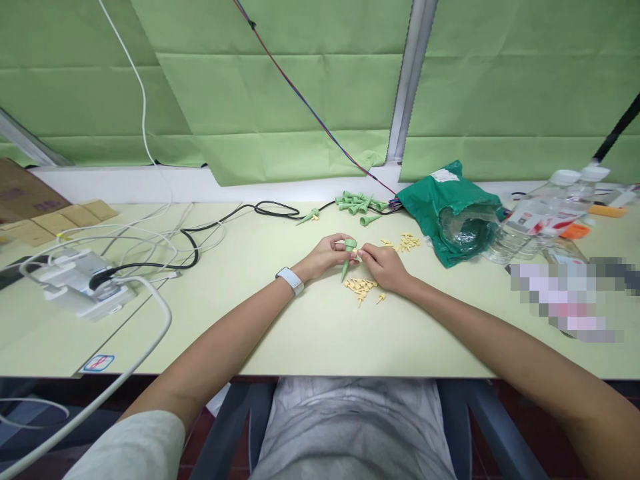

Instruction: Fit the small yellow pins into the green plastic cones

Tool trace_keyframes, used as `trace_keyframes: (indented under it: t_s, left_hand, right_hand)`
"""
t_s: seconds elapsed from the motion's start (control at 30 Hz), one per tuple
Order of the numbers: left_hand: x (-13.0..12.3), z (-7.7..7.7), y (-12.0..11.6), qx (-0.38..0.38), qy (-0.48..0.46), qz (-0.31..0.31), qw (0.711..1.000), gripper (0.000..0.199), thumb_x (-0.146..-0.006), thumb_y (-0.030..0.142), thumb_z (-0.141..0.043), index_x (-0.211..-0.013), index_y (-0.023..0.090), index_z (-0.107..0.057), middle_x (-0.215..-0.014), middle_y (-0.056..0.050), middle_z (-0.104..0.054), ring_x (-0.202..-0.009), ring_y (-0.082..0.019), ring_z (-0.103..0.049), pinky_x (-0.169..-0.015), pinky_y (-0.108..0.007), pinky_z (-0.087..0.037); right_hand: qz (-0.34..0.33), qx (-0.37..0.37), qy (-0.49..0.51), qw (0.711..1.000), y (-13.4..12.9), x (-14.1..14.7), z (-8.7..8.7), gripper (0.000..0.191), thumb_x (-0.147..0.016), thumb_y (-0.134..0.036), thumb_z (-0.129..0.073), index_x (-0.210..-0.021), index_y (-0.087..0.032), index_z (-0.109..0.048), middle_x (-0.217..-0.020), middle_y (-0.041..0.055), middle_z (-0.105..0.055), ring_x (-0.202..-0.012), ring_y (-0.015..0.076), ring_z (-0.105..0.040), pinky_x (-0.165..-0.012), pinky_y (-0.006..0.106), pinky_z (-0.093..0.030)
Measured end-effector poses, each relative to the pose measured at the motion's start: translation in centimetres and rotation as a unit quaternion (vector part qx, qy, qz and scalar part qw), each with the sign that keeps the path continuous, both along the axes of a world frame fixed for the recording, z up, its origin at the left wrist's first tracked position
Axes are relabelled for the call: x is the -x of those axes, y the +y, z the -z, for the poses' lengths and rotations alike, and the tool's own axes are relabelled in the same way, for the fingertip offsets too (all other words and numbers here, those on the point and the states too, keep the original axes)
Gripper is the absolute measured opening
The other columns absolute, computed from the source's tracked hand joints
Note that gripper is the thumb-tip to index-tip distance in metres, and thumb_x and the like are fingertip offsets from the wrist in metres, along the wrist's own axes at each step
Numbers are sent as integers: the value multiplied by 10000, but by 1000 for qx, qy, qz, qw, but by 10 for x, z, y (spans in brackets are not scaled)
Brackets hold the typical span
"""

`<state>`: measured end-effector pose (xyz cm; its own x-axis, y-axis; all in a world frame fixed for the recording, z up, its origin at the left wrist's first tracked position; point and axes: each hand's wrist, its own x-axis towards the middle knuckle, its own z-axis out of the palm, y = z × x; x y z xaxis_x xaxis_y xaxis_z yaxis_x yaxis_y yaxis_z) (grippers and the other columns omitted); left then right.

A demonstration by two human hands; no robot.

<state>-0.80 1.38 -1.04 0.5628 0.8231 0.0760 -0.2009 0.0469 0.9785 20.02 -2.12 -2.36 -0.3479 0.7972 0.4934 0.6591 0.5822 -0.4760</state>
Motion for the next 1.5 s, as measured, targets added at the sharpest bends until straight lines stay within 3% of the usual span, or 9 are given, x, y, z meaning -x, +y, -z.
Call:
trace_keyframes:
  t_s: [0.2,0.4,0.6,0.83,1.0,1.3,1.5]
  left_hand:
    - [1,-4,0,13,6,10,1000,417,-726,276,-918,-1055,146,-698,-861,-21,-692,-855,-149,-710,-916,-329,-558]
    - [0,-5,-3,16,-7,11,1000,430,-708,269,-931,-1042,136,-695,-685,55,-572,-785,-135,-692,-949,-363,-556]
    - [-5,-5,-5,-17,11,-35,999,514,-669,279,-952,-1079,138,-675,-688,42,-613,-809,-167,-715,-928,-375,-569]
    - [-1,-6,-4,8,9,-15,1000,483,-681,305,-941,-1059,148,-685,-831,-17,-694,-819,-156,-715,-909,-350,-568]
    - [0,-6,-4,4,8,-12,1000,456,-691,292,-936,-1048,157,-686,-718,43,-620,-805,-146,-714,-955,-367,-564]
    - [-4,-4,-5,-41,22,-37,998,537,-688,295,-934,-1117,151,-646,-770,19,-672,-791,-159,-725,-911,-360,-565]
    - [-2,-6,-5,-5,18,-40,999,559,-648,314,-953,-1096,172,-650,-703,48,-616,-786,-177,-723,-898,-379,-567]
  right_hand:
    - [4,-37,-41,998,-5,4,-4,274,-1085,-383,-395,-932,-226,-562,-790,33,-694,-679,191,-607,-629,288,-309]
    - [17,-107,-77,991,-5,2,1,355,-1100,-365,-341,-872,-212,-567,-772,52,-691,-653,184,-583,-627,304,-283]
    - [27,-60,-87,994,0,0,3,329,-1085,-347,-349,-896,-212,-582,-736,48,-694,-623,195,-575,-617,305,-276]
    - [17,-58,-49,997,-2,2,0,271,-1080,-371,-398,-925,-225,-565,-801,40,-705,-688,197,-616,-623,299,-298]
    - [15,-77,-56,995,-3,2,1,298,-1086,-353,-381,-895,-224,-570,-811,46,-705,-684,191,-602,-638,304,-307]
    - [19,-26,-35,999,-1,0,0,306,-1078,-357,-374,-874,-230,-564,-754,36,-686,-656,206,-589,-629,302,-309]
    - [24,-49,-30,998,-3,3,-1,241,-1076,-368,-405,-973,-227,-571,-843,45,-716,-718,210,-629,-637,301,-326]
